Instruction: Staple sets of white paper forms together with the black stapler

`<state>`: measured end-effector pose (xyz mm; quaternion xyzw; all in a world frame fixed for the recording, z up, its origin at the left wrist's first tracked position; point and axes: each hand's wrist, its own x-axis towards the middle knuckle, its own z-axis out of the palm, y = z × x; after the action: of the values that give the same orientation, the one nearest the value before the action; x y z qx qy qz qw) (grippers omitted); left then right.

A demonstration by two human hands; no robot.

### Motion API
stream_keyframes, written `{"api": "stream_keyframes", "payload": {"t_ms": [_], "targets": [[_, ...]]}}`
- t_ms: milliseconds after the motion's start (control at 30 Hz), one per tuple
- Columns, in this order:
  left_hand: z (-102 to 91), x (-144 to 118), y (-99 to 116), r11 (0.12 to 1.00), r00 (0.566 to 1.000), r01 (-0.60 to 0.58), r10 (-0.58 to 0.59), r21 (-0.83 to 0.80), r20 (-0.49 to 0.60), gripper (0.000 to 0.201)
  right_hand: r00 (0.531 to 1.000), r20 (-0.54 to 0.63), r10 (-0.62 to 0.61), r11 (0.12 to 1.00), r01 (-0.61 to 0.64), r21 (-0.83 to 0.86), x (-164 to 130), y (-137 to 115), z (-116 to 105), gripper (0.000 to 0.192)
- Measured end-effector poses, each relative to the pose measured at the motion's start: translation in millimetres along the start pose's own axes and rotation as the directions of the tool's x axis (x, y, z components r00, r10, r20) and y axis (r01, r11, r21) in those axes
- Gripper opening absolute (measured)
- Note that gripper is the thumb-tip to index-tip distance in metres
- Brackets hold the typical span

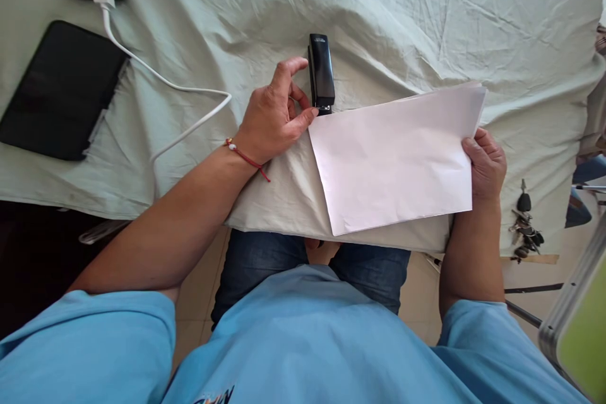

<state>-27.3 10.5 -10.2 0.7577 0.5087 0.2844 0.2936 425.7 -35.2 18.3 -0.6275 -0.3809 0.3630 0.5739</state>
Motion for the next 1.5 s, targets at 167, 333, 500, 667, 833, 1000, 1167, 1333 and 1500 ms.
{"api": "stream_keyframes", "payload": {"t_ms": [167, 333, 500, 667, 833, 1000, 1167, 1333, 1500], "targets": [[0.4, 0, 0, 0.999, 0.999, -0.036, 0.035, -0.03, -0.034, 0.065, 0.999, -0.007, -0.038, 0.999, 0.038, 0.037, -3, -2, 0, 0.048], [-1.5, -1, 2, 0.997, 0.999, -0.032, 0.032, -0.068, -0.01, 0.072, 1.0, -0.018, -0.003, 0.996, 0.004, 0.091, -2, -3, 1, 0.053], [-0.8, 0, 6, 0.994, 0.998, -0.014, 0.008, -0.107, -0.056, 0.076, 1.0, -0.014, 0.023, 0.993, -0.022, 0.115, -3, -4, 1, 0.051], [-2.4, 0, 7, 0.984, 0.999, 0.018, -0.024, -0.179, -0.032, 0.076, 1.0, 0.021, 0.014, 0.99, -0.017, 0.138, -6, -4, 4, 0.045], [-5.3, 0, 8, 0.983, 1.0, -0.006, 0.005, -0.185, -0.005, 0.081, 0.999, 0.037, -0.002, 0.989, -0.003, 0.148, -7, -6, 6, 0.042], [-6.1, -1, 8, 0.981, 0.999, -0.022, 0.028, -0.192, 0.029, 0.078, 0.999, 0.034, 0.012, 0.991, -0.016, 0.133, -9, -10, 8, 0.044], [-0.1, -1, 6, 0.974, 1.0, -0.01, 0.011, -0.226, 0.005, 0.052, 1.0, 0.023, 0.003, 0.997, -0.005, 0.078, -7, -5, 9, 0.044], [4.1, 2, 8, 0.979, 0.996, -0.004, -0.013, -0.204, -0.085, 0.015, 1.0, -0.012, -0.001, 1.0, 0.001, -0.007, -3, 5, 9, 0.062], [1.9, 4, 9, 0.994, 0.994, -0.053, 0.043, -0.094, -0.105, 0.023, 0.999, 0.029, -0.03, 0.998, 0.031, -0.054, -4, 6, 6, 0.069]]}}
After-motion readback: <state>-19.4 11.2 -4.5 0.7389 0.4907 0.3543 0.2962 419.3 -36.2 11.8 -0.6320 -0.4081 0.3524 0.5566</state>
